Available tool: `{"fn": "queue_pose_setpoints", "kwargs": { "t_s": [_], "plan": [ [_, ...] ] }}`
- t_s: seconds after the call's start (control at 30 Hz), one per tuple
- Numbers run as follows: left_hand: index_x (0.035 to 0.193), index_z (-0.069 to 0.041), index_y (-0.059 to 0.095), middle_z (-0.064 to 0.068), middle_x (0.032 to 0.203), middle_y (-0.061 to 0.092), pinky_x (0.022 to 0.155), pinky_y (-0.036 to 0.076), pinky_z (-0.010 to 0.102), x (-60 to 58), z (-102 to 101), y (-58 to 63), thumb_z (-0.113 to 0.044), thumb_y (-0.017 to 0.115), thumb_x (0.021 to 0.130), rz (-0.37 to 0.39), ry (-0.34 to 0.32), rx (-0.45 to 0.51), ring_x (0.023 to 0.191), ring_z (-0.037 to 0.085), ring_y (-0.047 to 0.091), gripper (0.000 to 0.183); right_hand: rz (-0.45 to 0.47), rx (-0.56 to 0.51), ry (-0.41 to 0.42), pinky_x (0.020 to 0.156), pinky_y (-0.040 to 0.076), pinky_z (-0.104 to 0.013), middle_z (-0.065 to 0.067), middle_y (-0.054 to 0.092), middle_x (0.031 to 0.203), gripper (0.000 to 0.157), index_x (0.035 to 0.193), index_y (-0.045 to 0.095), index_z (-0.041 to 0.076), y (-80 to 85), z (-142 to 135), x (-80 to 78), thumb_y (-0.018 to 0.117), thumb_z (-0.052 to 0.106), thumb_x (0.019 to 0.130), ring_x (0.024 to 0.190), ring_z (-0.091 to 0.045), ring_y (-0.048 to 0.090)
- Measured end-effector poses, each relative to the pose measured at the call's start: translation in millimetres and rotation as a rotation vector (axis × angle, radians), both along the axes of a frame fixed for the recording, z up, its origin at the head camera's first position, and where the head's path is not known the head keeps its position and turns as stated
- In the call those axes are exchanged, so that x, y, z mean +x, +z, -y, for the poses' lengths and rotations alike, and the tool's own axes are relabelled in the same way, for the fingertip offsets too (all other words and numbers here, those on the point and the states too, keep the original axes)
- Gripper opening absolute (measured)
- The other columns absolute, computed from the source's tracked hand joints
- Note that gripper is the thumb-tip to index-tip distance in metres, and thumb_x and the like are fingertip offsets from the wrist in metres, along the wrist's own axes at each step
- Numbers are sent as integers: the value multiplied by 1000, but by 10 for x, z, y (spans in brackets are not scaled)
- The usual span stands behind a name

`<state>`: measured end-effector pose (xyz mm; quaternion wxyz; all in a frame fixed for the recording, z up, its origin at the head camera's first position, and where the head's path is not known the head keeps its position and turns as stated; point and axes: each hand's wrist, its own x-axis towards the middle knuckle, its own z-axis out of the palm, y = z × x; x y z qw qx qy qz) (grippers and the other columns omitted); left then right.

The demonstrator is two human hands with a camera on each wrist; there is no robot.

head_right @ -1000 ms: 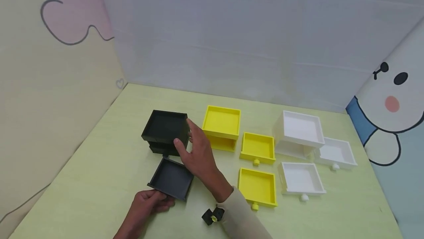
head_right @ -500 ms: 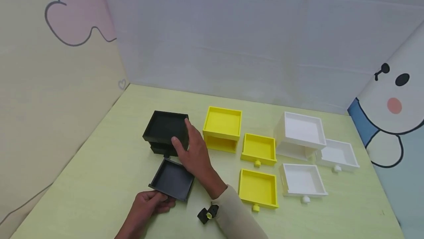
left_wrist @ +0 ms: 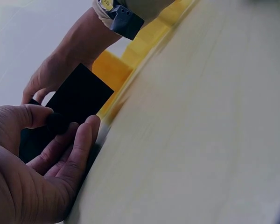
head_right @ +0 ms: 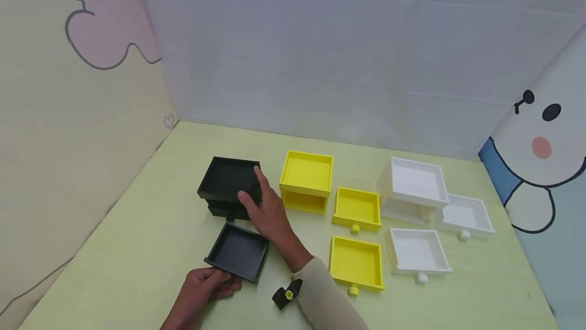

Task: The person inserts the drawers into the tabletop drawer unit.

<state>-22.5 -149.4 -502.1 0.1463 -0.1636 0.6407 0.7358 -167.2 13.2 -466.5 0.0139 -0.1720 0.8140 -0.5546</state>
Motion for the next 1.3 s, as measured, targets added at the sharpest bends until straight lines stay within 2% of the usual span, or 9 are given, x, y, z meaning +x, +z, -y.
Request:
{"fn": "queue_pose_setpoints", "kwargs": {
  "t_s": [0.17, 0.37, 0.6, 0.87, 1.07, 1.3],
  "plan": [
    [111, 18, 66, 20, 92, 73, 72, 58, 33, 10, 0, -16, -4, 59, 94, 1, 14, -7, 81, 20, 74, 29, 49, -38, 24, 97, 48, -49, -8, 33, 159, 68, 157, 19, 43, -23, -5, -13, 56, 45, 100, 136, -33, 46],
    [112, 19, 64, 20, 92, 73, 73, 58, 33, 22, 20, -34, -5, 58, 94, -1, 24, -15, 81, 20, 74, 31, 88, -81, 64, 96, 49, -49, -6, 31, 160, 69, 156, 20, 44, -37, 22, 1, 58, 45, 98, 133, -36, 49],
    [112, 19, 65, 20, 92, 73, 74, 58, 34, 24, 31, -34, -5, 57, 95, 7, 24, -22, 81, 20, 74, 30, 82, -80, 86, 97, 48, -50, -1, 28, 161, 69, 156, 19, 45, -38, 23, 5, 57, 45, 99, 134, -38, 47],
    [112, 19, 65, 23, 93, 73, 74, 58, 36, 8, 5, -17, -4, 57, 95, 6, 60, -11, 81, 22, 74, 30, 88, -79, 72, 97, 48, -51, -3, 29, 161, 69, 156, 19, 45, -25, -5, 5, 56, 47, 98, 135, -36, 46],
    [111, 18, 66, 23, 93, 73, 75, 58, 35, -25, -11, -11, -5, 58, 95, -1, 61, -10, 82, 22, 74, 29, 80, -81, 61, 96, 49, -51, -7, 31, 160, 69, 157, 19, 44, -12, -31, -14, 57, 46, 99, 136, -35, 46],
    [111, 15, 67, 22, 92, 73, 73, 58, 34, -62, -34, 15, -7, 60, 92, 33, 84, 8, 82, 22, 74, 30, 71, -78, 56, 98, 48, -49, -1, 29, 161, 69, 156, 19, 44, -9, -58, -32, 57, 44, 99, 139, -31, 42]
  ]
}}
